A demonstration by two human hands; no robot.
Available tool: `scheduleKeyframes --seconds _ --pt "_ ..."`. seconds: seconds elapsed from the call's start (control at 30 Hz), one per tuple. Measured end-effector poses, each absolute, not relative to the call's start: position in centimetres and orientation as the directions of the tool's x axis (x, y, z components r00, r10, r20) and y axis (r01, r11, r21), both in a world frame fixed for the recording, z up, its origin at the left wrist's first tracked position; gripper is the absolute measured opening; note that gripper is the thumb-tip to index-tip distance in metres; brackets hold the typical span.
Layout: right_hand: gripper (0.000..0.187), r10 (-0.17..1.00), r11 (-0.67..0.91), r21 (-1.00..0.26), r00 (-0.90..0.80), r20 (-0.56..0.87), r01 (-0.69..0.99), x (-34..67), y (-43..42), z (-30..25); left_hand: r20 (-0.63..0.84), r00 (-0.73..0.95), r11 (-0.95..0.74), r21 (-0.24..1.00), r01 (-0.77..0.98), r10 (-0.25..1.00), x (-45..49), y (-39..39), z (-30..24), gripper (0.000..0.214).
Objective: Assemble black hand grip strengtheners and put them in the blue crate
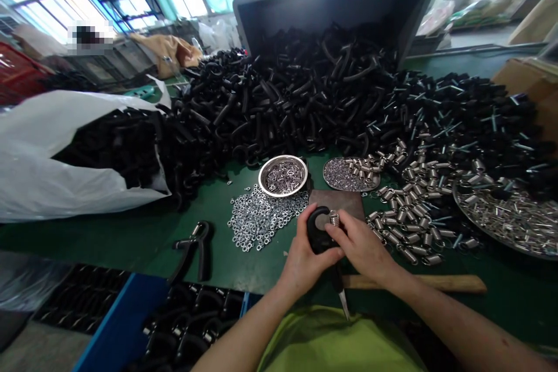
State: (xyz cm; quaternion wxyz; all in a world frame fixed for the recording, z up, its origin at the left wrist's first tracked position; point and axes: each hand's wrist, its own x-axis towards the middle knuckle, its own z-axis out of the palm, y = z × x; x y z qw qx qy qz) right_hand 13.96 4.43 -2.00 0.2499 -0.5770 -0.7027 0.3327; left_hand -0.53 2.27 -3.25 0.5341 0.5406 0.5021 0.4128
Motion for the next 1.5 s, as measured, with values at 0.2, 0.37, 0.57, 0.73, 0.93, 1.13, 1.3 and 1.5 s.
scheduleKeyframes --seconds 0.2,0.37,0.57,0.73,0.93,1.13,1.3,1.5 --pt "0.024 0.949 0.278 -0.480 -0.314 0.005 0.832 13.8 4.7 -1.4 -0.039 0.191 0.001 0.981 0.195 0.981 -0.8 2.6 -3.5 0.087" --pt "0.028 0.945 0.273 -0.378 -0.321 -0.070 0.885 13.7 5.5 -1.2 -0.043 0.248 -0.017 0.973 0.232 0.968 -0.7 3.6 -3.6 0.080" --pt "0.036 0.920 0.295 -0.274 -0.349 -0.176 0.915 14.8 8.9 -2.8 -0.115 0.277 0.053 0.974 0.222 0.954 0.5 6.6 -6.4 0.081" --pt "0.035 0.877 0.430 -0.122 -0.446 -0.177 0.894 15.3 12.5 -2.7 0.080 0.198 -0.161 0.886 0.434 0.977 -1.1 11.1 -7.2 0.045" --pt "0.025 0.860 0.495 -0.151 -0.507 -0.057 0.856 10.9 16.9 -1.6 0.089 -0.093 -0.002 0.732 0.681 0.992 -6.7 16.7 -6.2 0.007" --pt "0.022 0.829 0.534 -0.167 -0.552 -0.091 0.829 5.4 20.4 -2.7 -0.017 -0.068 0.067 0.514 0.855 0.998 -8.4 19.8 -7.2 0.008" --pt "0.033 0.839 0.505 -0.190 -0.530 -0.120 0.842 4.0 21.2 -4.3 0.000 -0.026 0.023 0.473 0.881 1.000 -8.3 20.3 -8.0 0.002" --pt "0.019 0.846 0.479 -0.340 -0.529 -0.066 0.809 5.0 21.4 -5.0 -0.012 0.049 -0.039 0.423 0.905 0.999 -8.6 20.5 -7.9 0.014"
